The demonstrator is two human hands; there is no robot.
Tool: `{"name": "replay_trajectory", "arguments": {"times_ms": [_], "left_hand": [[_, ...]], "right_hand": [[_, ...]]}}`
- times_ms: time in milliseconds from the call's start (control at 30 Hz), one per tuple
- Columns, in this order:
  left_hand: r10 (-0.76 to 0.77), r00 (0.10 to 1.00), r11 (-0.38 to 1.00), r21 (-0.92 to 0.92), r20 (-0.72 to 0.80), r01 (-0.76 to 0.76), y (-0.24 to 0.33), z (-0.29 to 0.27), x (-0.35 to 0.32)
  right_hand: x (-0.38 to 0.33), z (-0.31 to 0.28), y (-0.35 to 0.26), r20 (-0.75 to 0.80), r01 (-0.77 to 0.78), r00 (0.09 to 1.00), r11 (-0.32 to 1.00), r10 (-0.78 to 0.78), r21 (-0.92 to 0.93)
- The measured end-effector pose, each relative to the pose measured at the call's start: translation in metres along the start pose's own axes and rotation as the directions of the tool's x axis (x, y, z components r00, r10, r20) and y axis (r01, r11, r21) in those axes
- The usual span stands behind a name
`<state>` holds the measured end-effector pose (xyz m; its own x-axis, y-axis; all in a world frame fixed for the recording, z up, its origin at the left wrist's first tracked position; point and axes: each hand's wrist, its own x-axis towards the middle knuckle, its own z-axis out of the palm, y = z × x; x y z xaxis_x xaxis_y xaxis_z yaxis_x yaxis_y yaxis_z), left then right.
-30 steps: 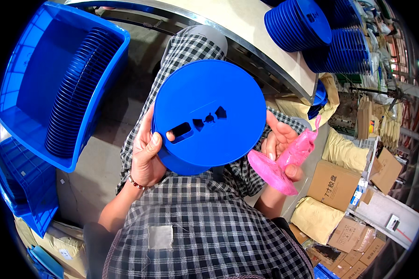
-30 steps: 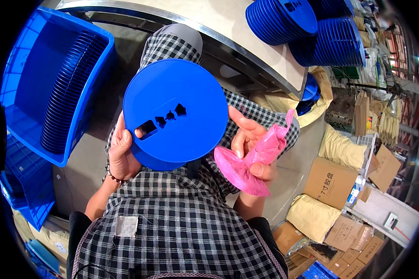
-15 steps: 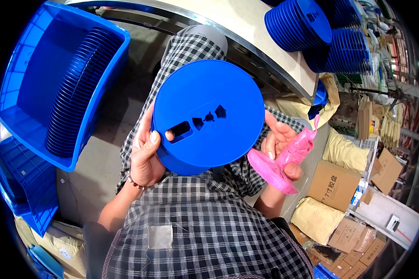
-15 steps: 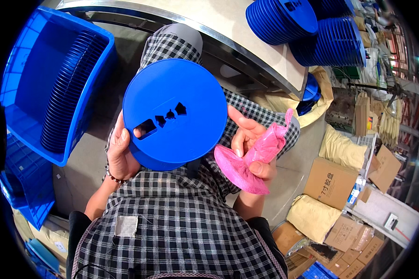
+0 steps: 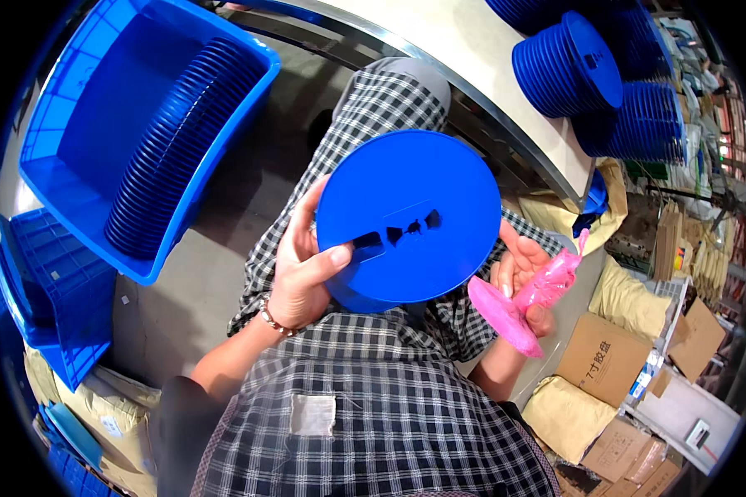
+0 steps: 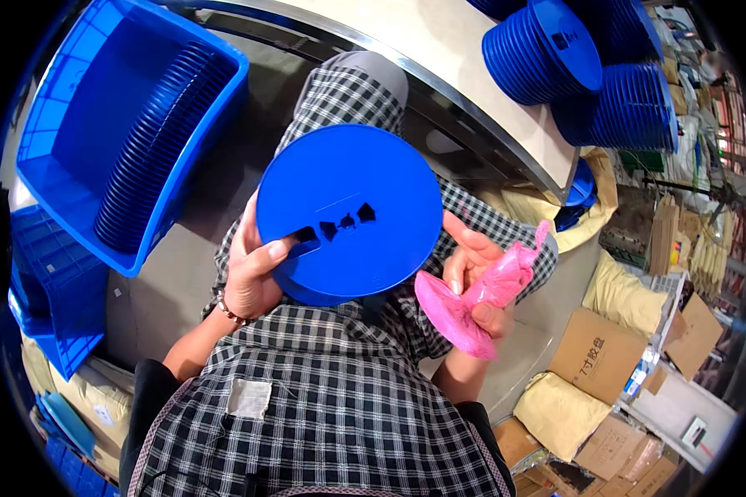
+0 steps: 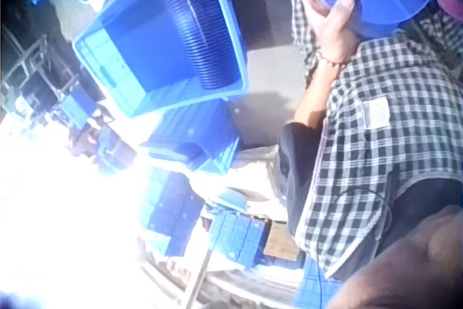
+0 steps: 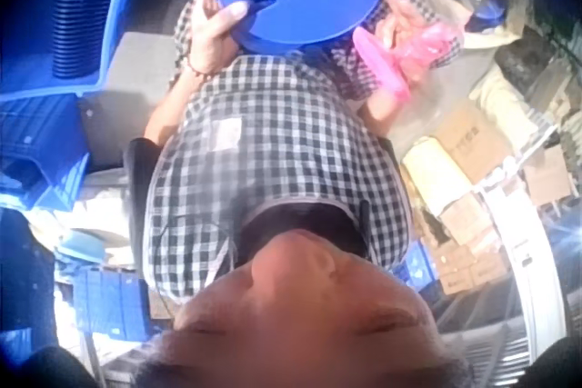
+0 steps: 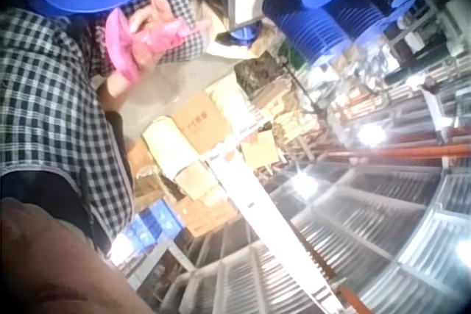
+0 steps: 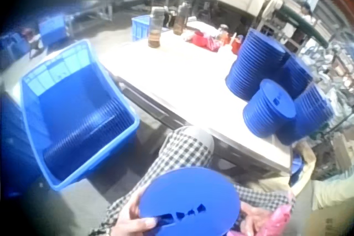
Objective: The person sits on the floor and wipes blue circular plastic parts with a pink cloth. They pick up parts from a stack, wipe both sides, and place them back on the stack. The person also handles a blue plastic reel, wiping it before returning it to a crate.
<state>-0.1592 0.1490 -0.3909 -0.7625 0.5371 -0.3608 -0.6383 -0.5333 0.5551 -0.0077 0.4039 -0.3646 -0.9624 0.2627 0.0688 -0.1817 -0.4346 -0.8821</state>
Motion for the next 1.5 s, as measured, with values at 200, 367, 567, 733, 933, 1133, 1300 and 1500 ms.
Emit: {"name": "replay_trajectory", "arguments": {"times_ms": [200, 367, 567, 733, 933, 1133, 1300, 1500], "left_hand": [[0.144, 0.985, 0.955, 0.274, -0.094, -0.113, -0.001, 0.005, 0.0], [0.169, 0.971, 0.918, 0.385, -0.168, -0.093, 0.004, 0.015, -0.001], [0.079, 0.965, 0.911, 0.41, -0.25, 0.032, 0.007, 0.014, 0.002], [0.204, 0.952, 0.838, 0.544, -0.226, -0.05, -0.003, 0.014, 0.002], [0.445, 0.894, 0.575, 0.748, 0.054, -0.331, -0.028, -0.012, -0.001], [0.42, 0.904, 0.72, 0.635, -0.076, -0.281, -0.032, -0.005, 0.006], [0.493, 0.87, 0.627, 0.696, -0.006, -0.35, -0.042, -0.014, 0.004], [0.39, 0.914, 0.801, 0.53, -0.107, -0.279, -0.039, -0.009, 0.004]], "right_hand": [[0.0, 0.006, 0.003, -0.006, -0.019, 1.0, 1.0, 0.019, -0.004], [0.002, 0.017, -0.001, -0.067, -0.065, 0.996, 0.997, 0.063, -0.038], [0.015, 0.011, -0.024, -0.325, -0.24, 0.942, 0.85, 0.087, -0.468], [0.07, 0.084, -0.012, -0.054, 0.357, 0.755, 0.479, -0.654, -0.802], [0.138, 0.15, 0.079, 0.53, 0.576, 0.808, 0.161, -0.257, -0.801], [0.169, 0.065, 0.048, 0.319, 0.302, 0.862, -0.106, -0.395, -0.947], [0.135, 0.118, 0.067, 0.534, 0.556, 0.787, -0.02, -0.309, -0.831], [0.118, 0.051, 0.036, 0.187, 0.209, 0.872, -0.001, -0.452, -0.978]]}}
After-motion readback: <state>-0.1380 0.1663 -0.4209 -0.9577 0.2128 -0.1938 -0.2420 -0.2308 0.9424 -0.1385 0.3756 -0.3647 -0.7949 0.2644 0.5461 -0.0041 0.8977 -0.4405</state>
